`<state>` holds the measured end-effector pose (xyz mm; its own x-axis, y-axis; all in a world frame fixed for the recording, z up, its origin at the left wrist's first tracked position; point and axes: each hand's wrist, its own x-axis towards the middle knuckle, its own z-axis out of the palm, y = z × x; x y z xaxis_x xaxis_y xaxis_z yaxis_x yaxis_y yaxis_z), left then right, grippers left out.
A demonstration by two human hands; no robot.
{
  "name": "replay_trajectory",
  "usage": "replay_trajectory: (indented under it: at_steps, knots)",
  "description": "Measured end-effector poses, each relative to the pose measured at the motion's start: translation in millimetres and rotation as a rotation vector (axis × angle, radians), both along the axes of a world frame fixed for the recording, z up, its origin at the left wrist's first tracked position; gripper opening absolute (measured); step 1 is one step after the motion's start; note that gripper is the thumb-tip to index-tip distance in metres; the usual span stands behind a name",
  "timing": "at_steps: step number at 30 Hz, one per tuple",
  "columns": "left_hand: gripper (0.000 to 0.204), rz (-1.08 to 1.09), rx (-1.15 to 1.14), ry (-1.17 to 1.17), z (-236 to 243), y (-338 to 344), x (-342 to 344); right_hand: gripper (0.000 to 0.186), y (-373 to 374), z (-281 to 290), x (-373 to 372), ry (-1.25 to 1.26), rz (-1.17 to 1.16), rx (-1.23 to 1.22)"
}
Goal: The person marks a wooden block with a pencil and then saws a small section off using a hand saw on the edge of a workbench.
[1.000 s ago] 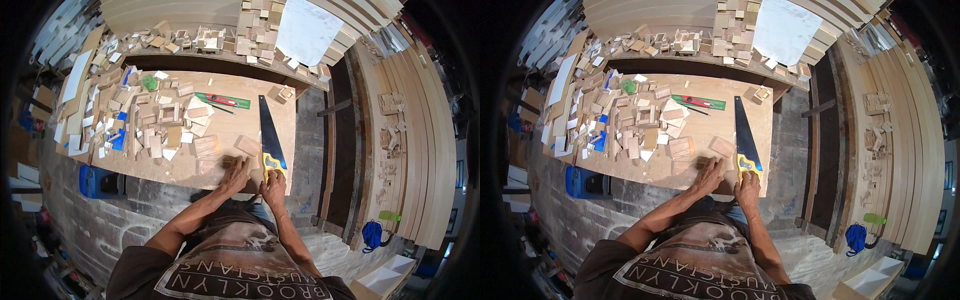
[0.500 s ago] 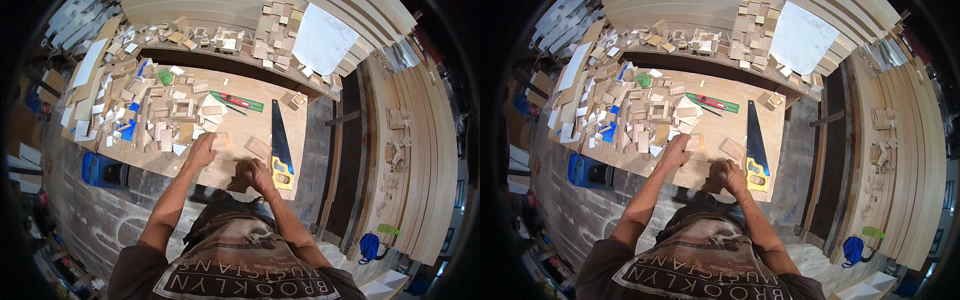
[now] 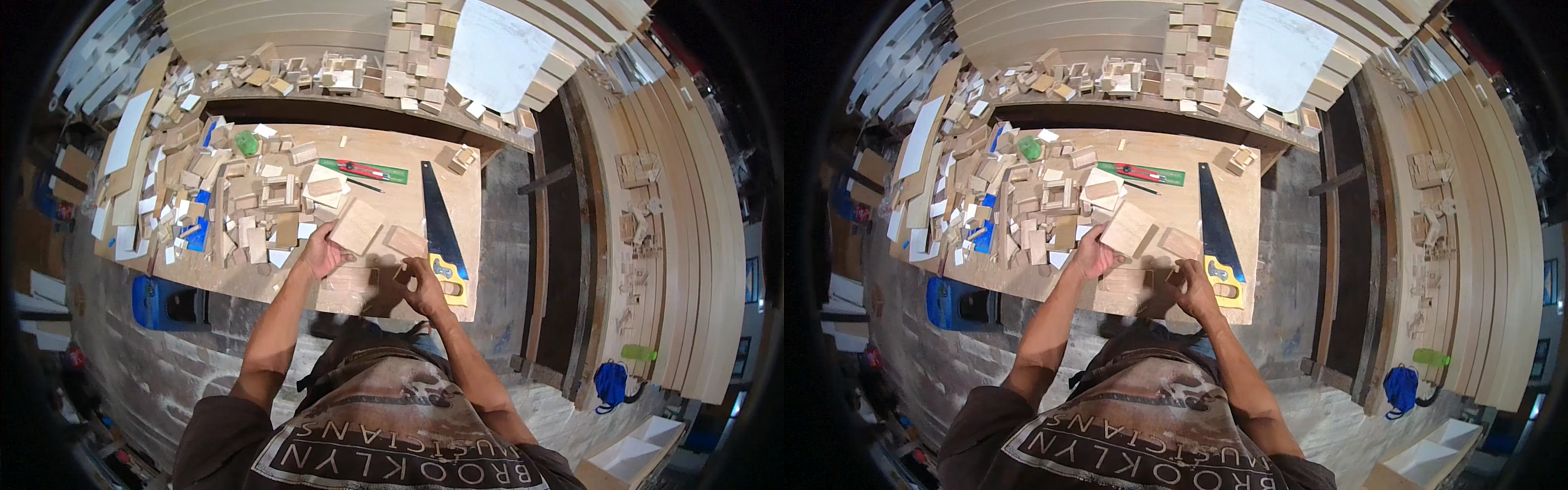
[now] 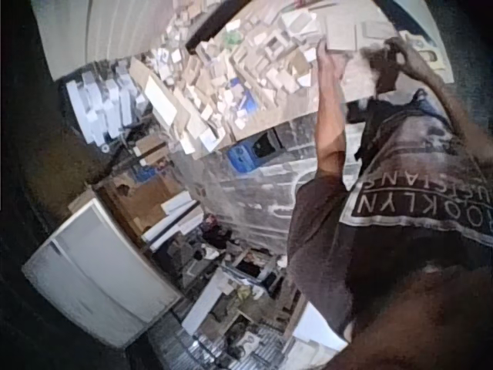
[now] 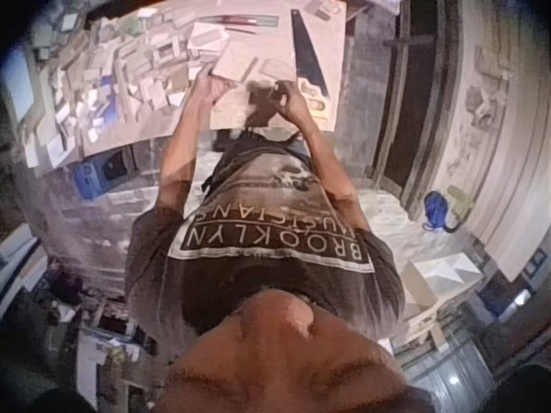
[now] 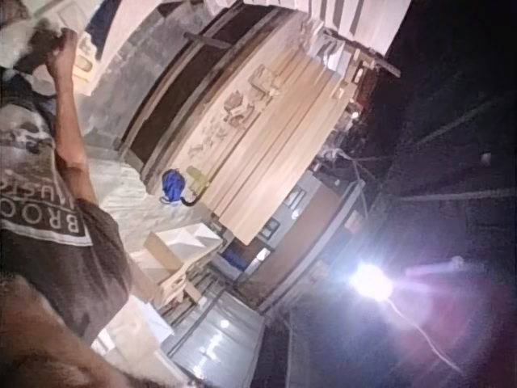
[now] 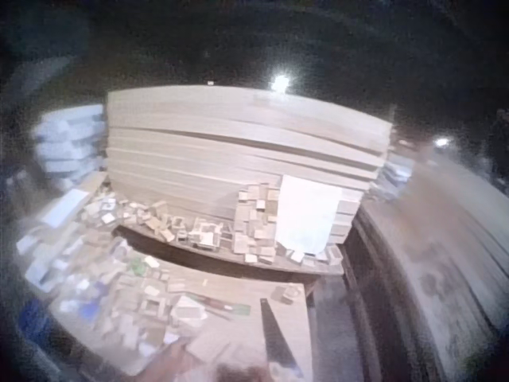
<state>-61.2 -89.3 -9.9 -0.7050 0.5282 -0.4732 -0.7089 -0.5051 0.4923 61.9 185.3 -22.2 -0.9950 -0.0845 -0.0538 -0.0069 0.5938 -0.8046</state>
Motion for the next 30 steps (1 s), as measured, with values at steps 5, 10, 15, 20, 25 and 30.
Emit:
replay_trajectory:
  at_steps: [5,10,15,20,25,30]
  knots:
    - [0.056,-0.030,0.191,-0.034,-5,20,23,0.059,0,-19,-1,0.137,0.033,0.223]
    - [0.064,-0.187,-0.128,0.277,16,32,49,0.066,-7,4,-18,-0.327,-0.228,-0.644]
    - [0.050,-0.168,-0.357,0.374,21,54,86,0.075,-19,56,-27,-0.535,-0.065,-0.727]
    - [0.054,-0.020,-0.658,0.636,6,73,108,0.080,-36,51,-11,-0.523,0.014,-0.721]
    - [0.049,0.016,-0.747,0.665,-3,74,112,0.081,-38,44,-4,-0.419,0.035,-0.600]
    - [0.049,0.063,-0.550,0.557,-3,80,104,0.079,-40,57,-10,-0.317,0.023,-0.497]
